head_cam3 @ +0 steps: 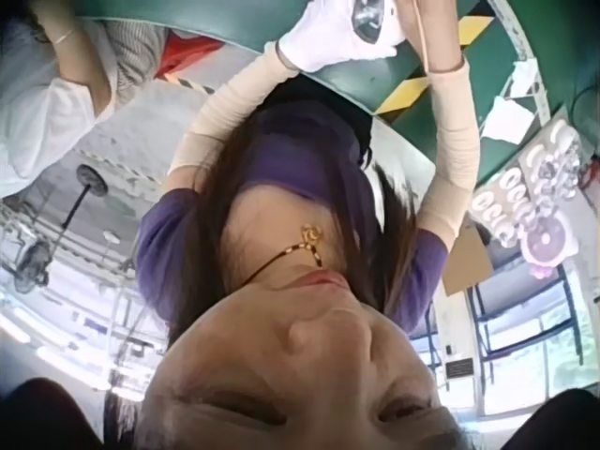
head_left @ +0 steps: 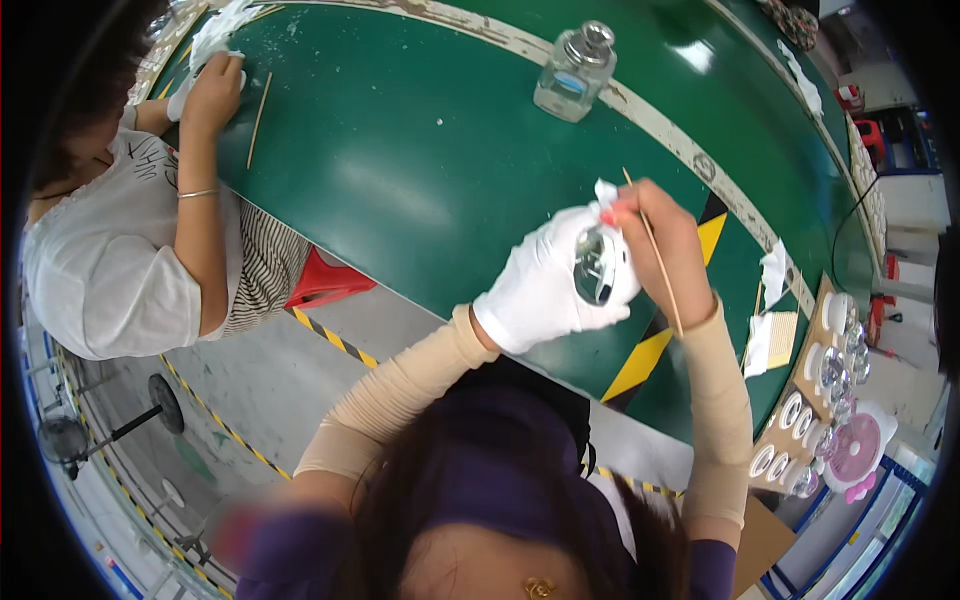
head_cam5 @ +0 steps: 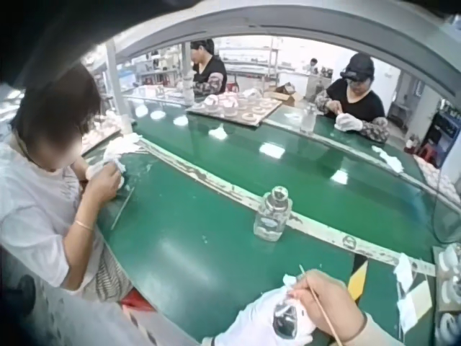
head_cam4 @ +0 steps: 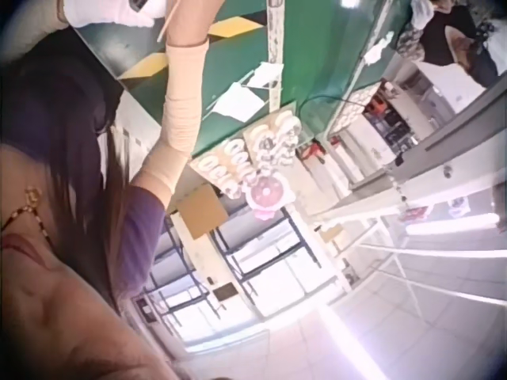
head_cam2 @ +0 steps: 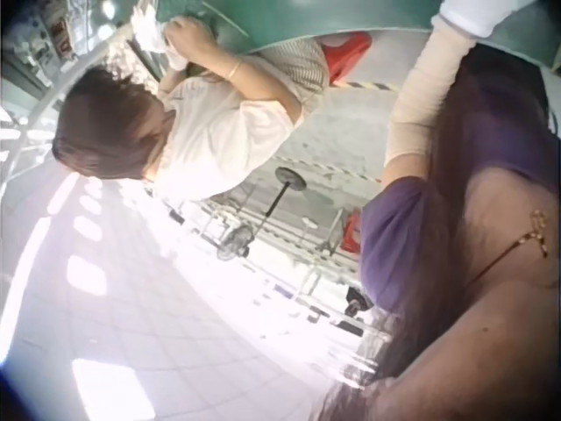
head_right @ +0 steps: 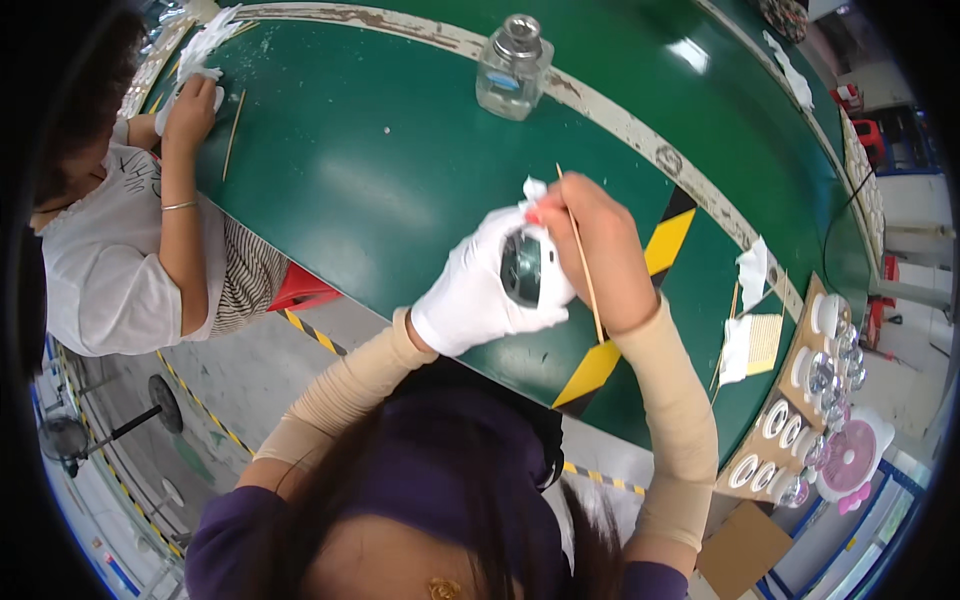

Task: Cleaning small circular components with a cloth and applying a liquid substance using a thin stick on an assembly line.

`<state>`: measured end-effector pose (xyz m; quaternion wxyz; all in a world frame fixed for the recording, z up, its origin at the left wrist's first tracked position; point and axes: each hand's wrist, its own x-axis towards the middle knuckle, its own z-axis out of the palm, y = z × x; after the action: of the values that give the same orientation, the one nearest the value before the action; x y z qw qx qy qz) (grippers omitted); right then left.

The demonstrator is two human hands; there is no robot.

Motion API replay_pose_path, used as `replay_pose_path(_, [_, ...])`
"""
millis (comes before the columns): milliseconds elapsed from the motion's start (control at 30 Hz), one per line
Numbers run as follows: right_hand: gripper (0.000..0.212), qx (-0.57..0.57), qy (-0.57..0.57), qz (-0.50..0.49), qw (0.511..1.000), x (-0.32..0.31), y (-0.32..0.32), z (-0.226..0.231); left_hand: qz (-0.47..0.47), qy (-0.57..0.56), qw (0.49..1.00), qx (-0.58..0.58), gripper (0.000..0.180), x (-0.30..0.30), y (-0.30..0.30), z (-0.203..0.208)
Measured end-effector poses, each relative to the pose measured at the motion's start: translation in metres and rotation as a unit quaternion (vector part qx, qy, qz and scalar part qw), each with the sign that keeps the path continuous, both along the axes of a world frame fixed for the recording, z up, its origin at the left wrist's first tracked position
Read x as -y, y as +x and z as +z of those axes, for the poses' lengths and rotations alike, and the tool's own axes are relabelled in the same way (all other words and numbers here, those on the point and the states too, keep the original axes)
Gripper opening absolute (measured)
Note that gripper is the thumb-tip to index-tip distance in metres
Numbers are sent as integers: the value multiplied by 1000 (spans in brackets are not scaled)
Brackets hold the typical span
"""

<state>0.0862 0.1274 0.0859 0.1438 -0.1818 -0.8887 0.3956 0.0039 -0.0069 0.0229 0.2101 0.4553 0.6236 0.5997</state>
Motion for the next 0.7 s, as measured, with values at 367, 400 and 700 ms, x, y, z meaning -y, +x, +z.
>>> replay_pose_path(367, [3, -11, -9, 15, 1000, -12, 9, -3, -51, -37, 998, -31, 83, -2, -16, 0])
replay_pose_path(400, [4, -4, -93, -24, 995, -23, 10, -12, -80, -39, 996, 0, 84, -2, -19, 0])
replay_pose_path(700, [11, -182, -50, -58, 980, -59, -47, 25, -157, 3, 986, -60, 93, -1, -32, 2])
